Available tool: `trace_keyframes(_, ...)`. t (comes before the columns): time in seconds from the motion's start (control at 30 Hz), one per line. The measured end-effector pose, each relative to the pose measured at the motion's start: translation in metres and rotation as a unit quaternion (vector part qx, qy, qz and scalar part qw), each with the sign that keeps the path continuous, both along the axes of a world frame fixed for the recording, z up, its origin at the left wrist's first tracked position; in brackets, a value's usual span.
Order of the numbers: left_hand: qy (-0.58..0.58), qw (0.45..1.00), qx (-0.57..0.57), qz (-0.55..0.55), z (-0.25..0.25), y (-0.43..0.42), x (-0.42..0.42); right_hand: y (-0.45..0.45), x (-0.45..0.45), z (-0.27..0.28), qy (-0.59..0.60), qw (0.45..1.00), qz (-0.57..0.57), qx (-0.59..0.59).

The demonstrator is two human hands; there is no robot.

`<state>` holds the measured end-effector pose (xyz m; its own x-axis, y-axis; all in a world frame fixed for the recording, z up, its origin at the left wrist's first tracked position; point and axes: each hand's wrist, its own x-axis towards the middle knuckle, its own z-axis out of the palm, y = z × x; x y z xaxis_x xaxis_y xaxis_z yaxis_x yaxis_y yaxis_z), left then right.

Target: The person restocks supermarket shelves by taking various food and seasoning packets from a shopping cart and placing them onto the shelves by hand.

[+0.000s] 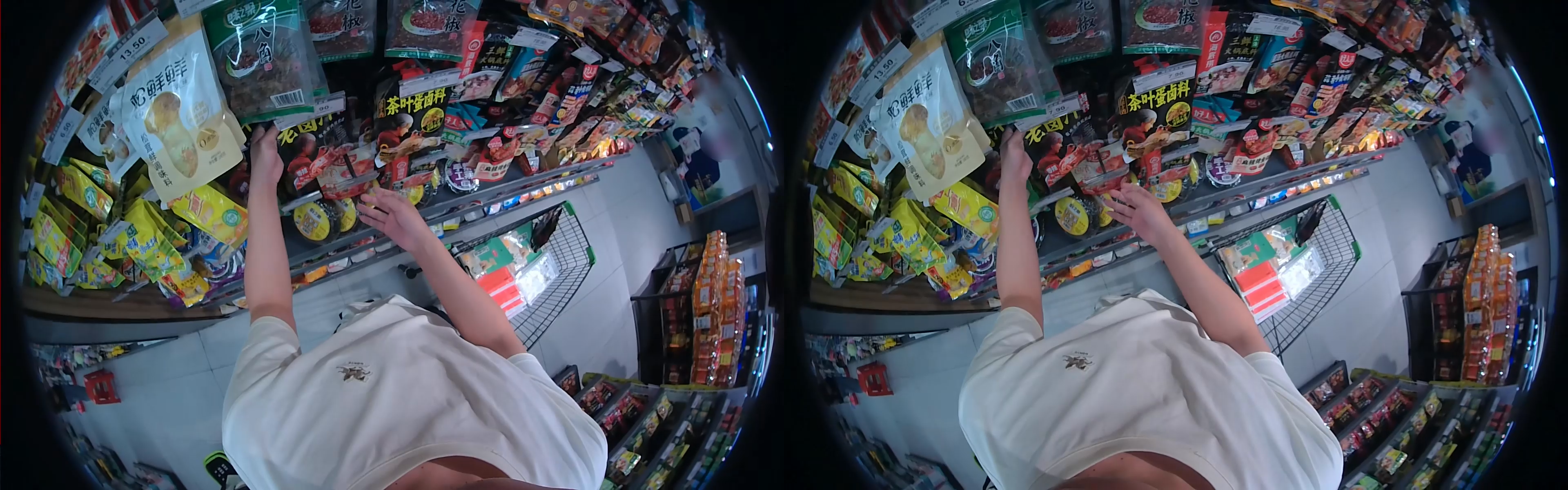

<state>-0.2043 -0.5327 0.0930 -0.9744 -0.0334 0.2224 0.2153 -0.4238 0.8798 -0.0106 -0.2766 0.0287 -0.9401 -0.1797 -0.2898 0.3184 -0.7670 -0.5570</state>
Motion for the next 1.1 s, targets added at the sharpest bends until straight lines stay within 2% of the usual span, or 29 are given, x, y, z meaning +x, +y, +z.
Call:
trace_keyframes(0.13,0.020,0.999,0.034,0.023,-0.010,0.003,-0.017,0.019,0.017,-0.011,0.003,1.000,0.005,0.016)
trace_keyframes(0.23,0.001,0.998,-0.052,0.044,-0.017,0.004,-0.029,0.040,0.037,-0.022,0.002,0.996,-0.040,0.075)
trace_keyframes(0.37,-0.037,0.995,-0.057,0.072,-0.014,0.009,-0.025,0.084,0.081,-0.042,-0.001,0.961,-0.183,0.205)
trace_keyframes(0.4,-0.029,0.995,-0.057,0.071,-0.016,0.007,-0.026,0.101,0.095,-0.058,0.002,0.940,-0.228,0.254)
trace_keyframes(0.43,-0.005,0.996,-0.058,0.071,-0.016,0.008,-0.023,0.123,0.110,-0.079,0.010,0.895,-0.261,0.360)
trace_keyframes(0.5,0.058,0.994,-0.061,0.070,-0.013,0.008,-0.014,0.170,0.145,-0.126,-0.001,0.776,-0.304,0.553)
trace_keyframes(0.53,0.099,0.991,-0.062,0.069,-0.011,0.008,-0.008,0.185,0.163,-0.140,-0.019,0.705,-0.312,0.637)
trace_keyframes(0.6,0.093,0.983,-0.083,0.132,-0.015,0.007,0.004,0.187,0.194,-0.126,-0.121,0.629,-0.251,0.726)
trace_keyframes(0.67,0.113,0.964,-0.099,0.217,-0.016,0.011,0.020,0.189,0.218,-0.141,-0.139,0.686,-0.205,0.684)
trace_keyframes(0.7,0.111,0.951,-0.117,0.264,-0.010,0.017,0.036,0.195,0.229,-0.169,-0.154,0.717,-0.167,0.659)
trace_keyframes(0.73,0.148,0.947,-0.106,0.265,-0.002,0.026,0.055,0.198,0.238,-0.193,-0.167,0.747,-0.128,0.631)
trace_keyframes(0.77,0.146,0.933,-0.147,0.293,-0.006,0.027,0.066,0.197,0.242,-0.207,-0.196,0.761,-0.060,0.615)
trace_keyframes(0.8,0.144,0.917,-0.188,0.320,-0.012,0.028,0.076,0.187,0.242,-0.202,-0.186,0.700,-0.041,0.688)
trace_keyframes(0.87,0.144,0.920,-0.187,0.314,-0.025,0.038,0.098,0.151,0.236,-0.174,-0.165,0.560,-0.002,0.812)
trace_keyframes(0.9,0.145,0.921,-0.188,0.309,-0.029,0.046,0.110,0.148,0.236,-0.191,-0.125,0.528,-0.039,0.839)
trace_keyframes(1.0,0.160,0.937,-0.204,0.236,-0.045,0.079,0.147,0.156,0.227,-0.193,-0.152,0.593,-0.040,0.789)
trace_keyframes(1.03,0.163,0.948,-0.195,0.190,-0.060,0.088,0.155,0.164,0.226,-0.206,-0.147,0.610,-0.033,0.778)
trace_keyframes(1.07,0.160,0.956,-0.196,0.150,-0.071,0.099,0.165,0.170,0.225,-0.203,-0.152,0.641,-0.013,0.752)
trace_keyframes(1.1,0.150,0.959,-0.223,0.092,-0.071,0.112,0.177,0.174,0.225,-0.199,-0.151,0.650,0.000,0.745)
